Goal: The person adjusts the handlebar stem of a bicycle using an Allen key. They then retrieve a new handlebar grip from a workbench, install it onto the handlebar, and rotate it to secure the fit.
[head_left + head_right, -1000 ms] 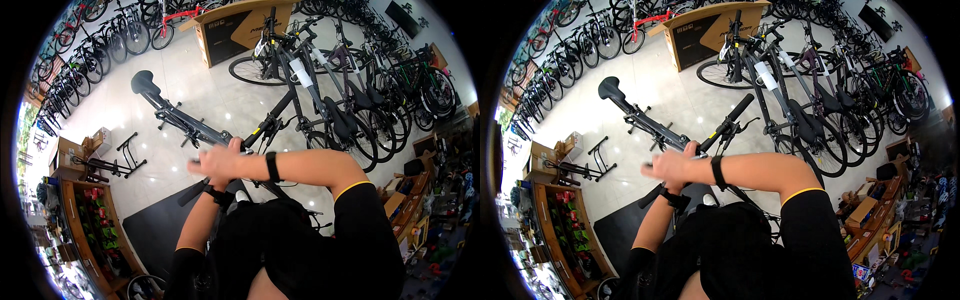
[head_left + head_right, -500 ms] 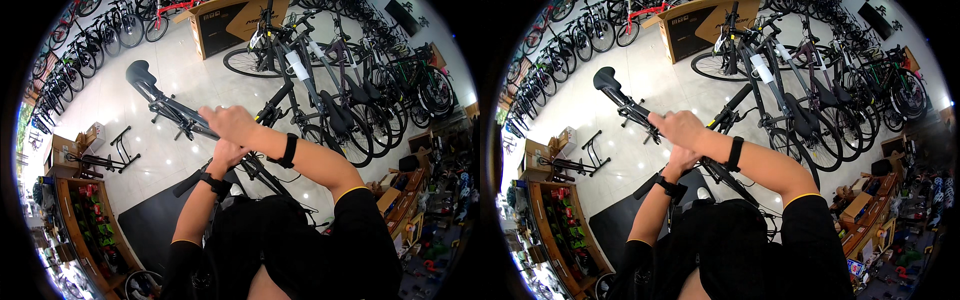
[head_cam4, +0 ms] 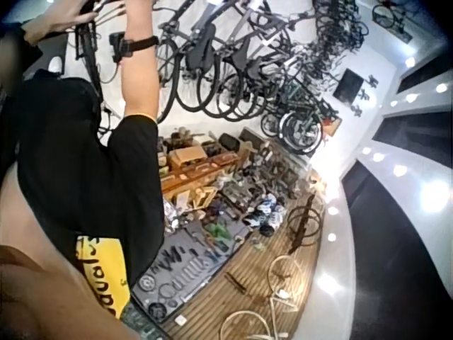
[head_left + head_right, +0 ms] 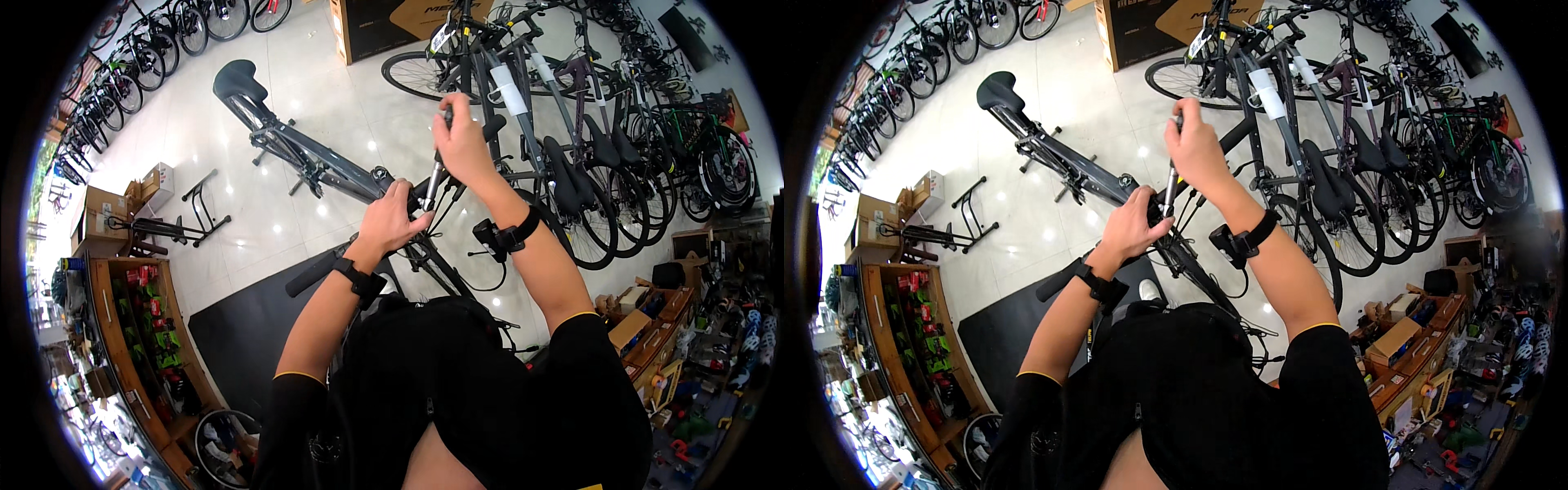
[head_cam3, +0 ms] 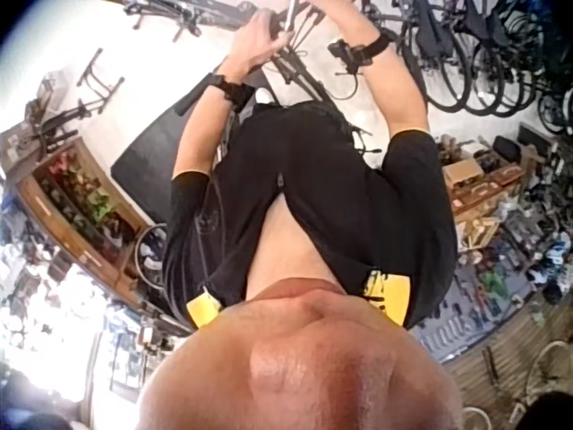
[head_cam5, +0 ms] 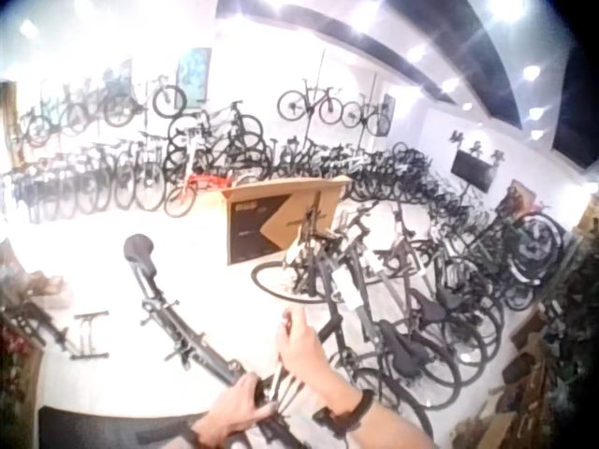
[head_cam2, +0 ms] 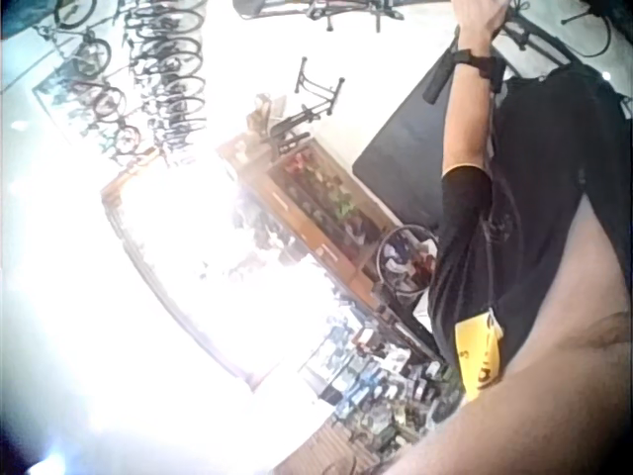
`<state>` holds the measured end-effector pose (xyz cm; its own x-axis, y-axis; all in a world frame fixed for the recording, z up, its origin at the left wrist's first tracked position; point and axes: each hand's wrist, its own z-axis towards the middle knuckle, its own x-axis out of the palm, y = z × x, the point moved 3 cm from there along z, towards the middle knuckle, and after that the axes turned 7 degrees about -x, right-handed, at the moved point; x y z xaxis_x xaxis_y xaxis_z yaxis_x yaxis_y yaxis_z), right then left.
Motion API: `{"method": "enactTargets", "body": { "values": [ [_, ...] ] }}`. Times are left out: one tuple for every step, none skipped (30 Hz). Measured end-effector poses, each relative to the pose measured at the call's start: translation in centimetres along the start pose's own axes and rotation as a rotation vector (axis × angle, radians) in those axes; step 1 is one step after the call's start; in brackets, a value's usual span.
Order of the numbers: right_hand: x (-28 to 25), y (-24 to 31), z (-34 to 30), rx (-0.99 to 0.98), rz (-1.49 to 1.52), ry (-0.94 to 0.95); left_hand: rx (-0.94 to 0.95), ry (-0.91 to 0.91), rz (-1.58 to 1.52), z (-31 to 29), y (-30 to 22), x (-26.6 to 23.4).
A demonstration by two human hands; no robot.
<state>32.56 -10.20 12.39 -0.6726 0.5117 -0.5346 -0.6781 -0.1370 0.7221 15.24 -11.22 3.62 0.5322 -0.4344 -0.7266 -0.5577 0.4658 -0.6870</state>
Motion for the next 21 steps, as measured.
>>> {"method": "enactTargets", "body": {
  "values": [
    [-0.5, -0.3, -0.2, 0.060, 0.025, 0.015, 0.002, -0.003, -0.001, 0.0, 0.1, 0.0],
    [-0.7, -0.7, -0.3, 0.097, 0.064, 0.004, -0.007, 0.005, -0.008, 0.1, 0.1, 0.1],
    [-0.9, -1.1, -0.4, 0.132, 0.106, -0.010, -0.014, 0.006, -0.003, 0.1, 0.1, 0.1],
    [-1.1, -1.3, -0.5, 0.144, 0.125, -0.027, -0.020, 0.008, 0.002, 0.1, 0.0, 0.1],
    [-1.2, -1.8, -0.5, 0.164, 0.127, -0.026, -0.027, 0.010, 0.007, 0.2, -0.1, 0.1],
    [-1.3, -2.4, -0.5, 0.179, 0.152, -0.045, -0.033, 0.019, -0.002, 0.3, -0.2, 0.0],
    [-1.2, -3.0, -0.6, 0.195, 0.177, -0.064, -0.033, 0.022, -0.003, 0.4, -0.3, 0.0],
    [-1.3, -3.6, -0.7, 0.209, 0.185, -0.069, -0.033, 0.025, -0.005, 0.4, -0.3, 0.1],
    [-1.3, -3.3, -0.6, 0.218, 0.165, -0.064, -0.032, 0.021, -0.004, 0.5, -0.3, 0.0],
    [-1.4, -2.8, -0.6, 0.227, 0.144, -0.060, -0.013, -0.011, 0.003, 0.4, -0.2, 0.1],
    [-1.4, -2.5, -0.6, 0.236, 0.123, -0.055, -0.029, 0.014, 0.002, 0.4, -0.2, 0.1],
    [-1.2, -2.4, -0.4, 0.209, 0.047, -0.072, -0.044, 0.041, 0.000, 0.5, -0.5, 0.0],
    [-1.0, -2.1, -0.4, 0.140, -0.052, -0.055, -0.059, 0.069, -0.002, 0.5, -0.6, 0.0],
    [-0.7, -1.7, -0.3, 0.070, -0.152, -0.038, -0.044, 0.047, -0.003, 0.4, -0.6, 0.2],
    [-0.1, -0.5, 0.2, -0.005, -0.245, -0.019, -0.034, 0.019, -0.001, 0.4, -0.3, 0.4],
    [0.7, 1.8, 0.3, 0.001, -0.186, 0.069, -0.016, -0.005, 0.004, 0.5, 0.0, 0.6],
    [2.1, 3.2, -0.2, -0.204, -0.171, 0.190, 0.012, 0.053, 0.024, 0.6, 0.6, 1.0],
    [4.9, 3.0, -1.0, -0.644, -0.364, 0.242, 0.058, 0.118, 0.047, 0.9, 0.9, 1.5],
    [7.6, 6.9, -2.2, -0.646, -0.556, 0.603, 0.055, 0.084, 0.060, 0.3, 1.9, 1.3],
    [8.0, 10.4, -4.0, -0.805, -0.368, 0.732, 0.048, 0.049, 0.075, -0.3, 2.9, 1.0],
    [7.8, 10.9, -5.1, -0.858, -0.490, 0.778, 0.113, -0.032, 0.032, 0.8, 2.1, 2.1]
  ]
}}
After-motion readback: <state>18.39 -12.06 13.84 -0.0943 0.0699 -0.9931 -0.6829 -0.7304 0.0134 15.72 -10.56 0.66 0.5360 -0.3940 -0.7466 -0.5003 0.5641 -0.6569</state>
